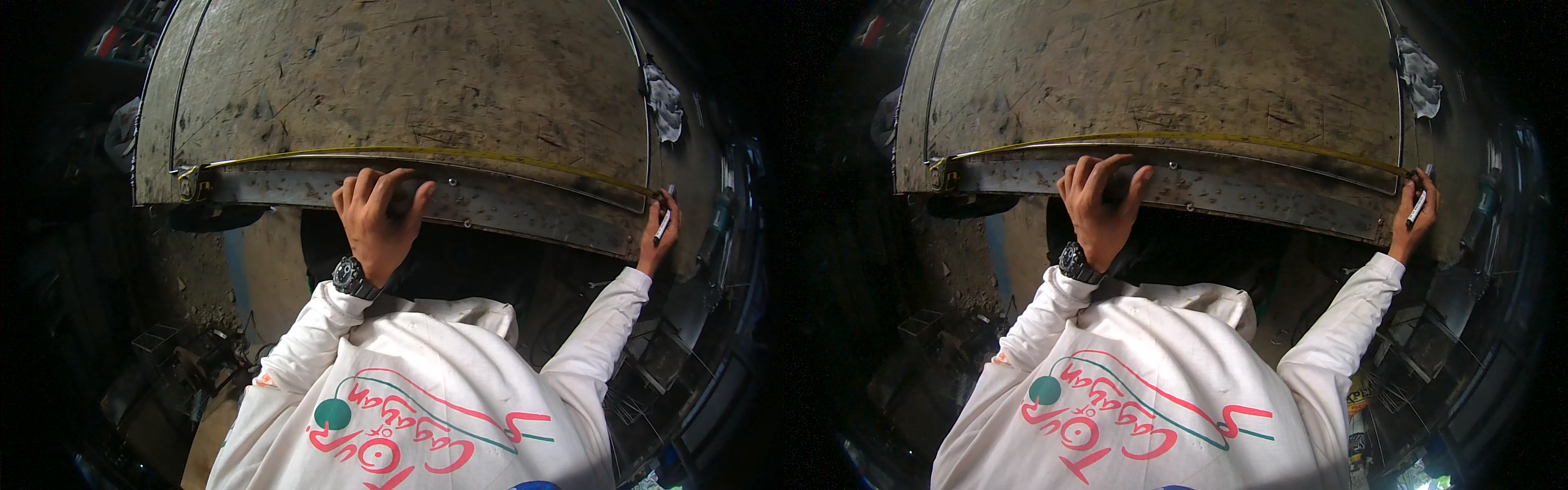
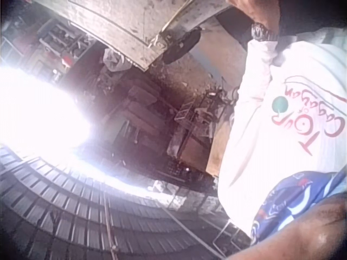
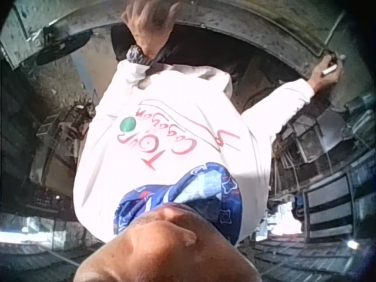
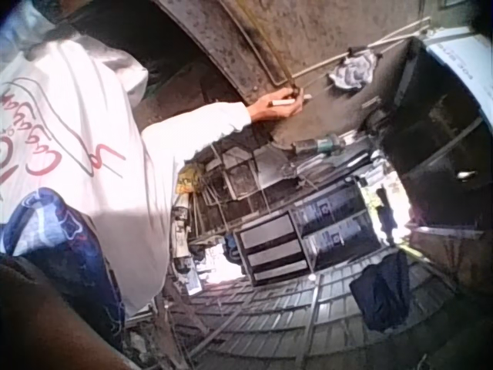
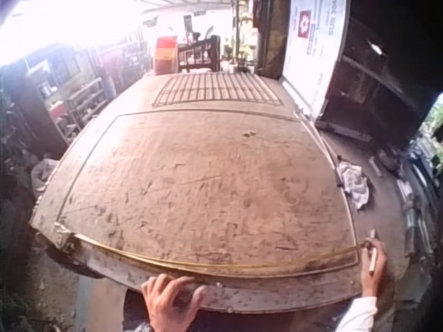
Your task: The person measures a curved metal sheet with a tape measure and marks points along the edge with a marker. They then wipe a thin metal rod with a cloth and place it on the sheet, followed by additional measurements.
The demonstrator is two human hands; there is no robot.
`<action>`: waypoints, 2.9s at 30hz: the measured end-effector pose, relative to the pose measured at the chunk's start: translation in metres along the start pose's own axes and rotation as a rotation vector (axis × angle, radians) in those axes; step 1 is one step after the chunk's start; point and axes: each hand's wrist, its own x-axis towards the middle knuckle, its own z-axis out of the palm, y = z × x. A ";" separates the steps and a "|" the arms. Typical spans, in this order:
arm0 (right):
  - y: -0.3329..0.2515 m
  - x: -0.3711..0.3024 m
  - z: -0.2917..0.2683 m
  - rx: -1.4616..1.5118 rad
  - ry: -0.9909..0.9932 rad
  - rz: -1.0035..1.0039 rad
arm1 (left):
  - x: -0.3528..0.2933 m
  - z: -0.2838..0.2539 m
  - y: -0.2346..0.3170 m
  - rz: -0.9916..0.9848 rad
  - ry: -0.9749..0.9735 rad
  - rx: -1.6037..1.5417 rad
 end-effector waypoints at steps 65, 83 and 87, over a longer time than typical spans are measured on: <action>0.000 -0.001 -0.001 0.013 -0.002 -0.027 | 0.001 0.004 -0.027 0.004 0.144 0.125; -0.008 -0.001 -0.001 -0.001 0.007 -0.018 | 0.001 0.004 -0.027 -0.002 0.132 0.121; -0.012 -0.001 -0.001 -0.015 0.004 -0.047 | 0.001 0.003 -0.027 0.008 0.152 0.116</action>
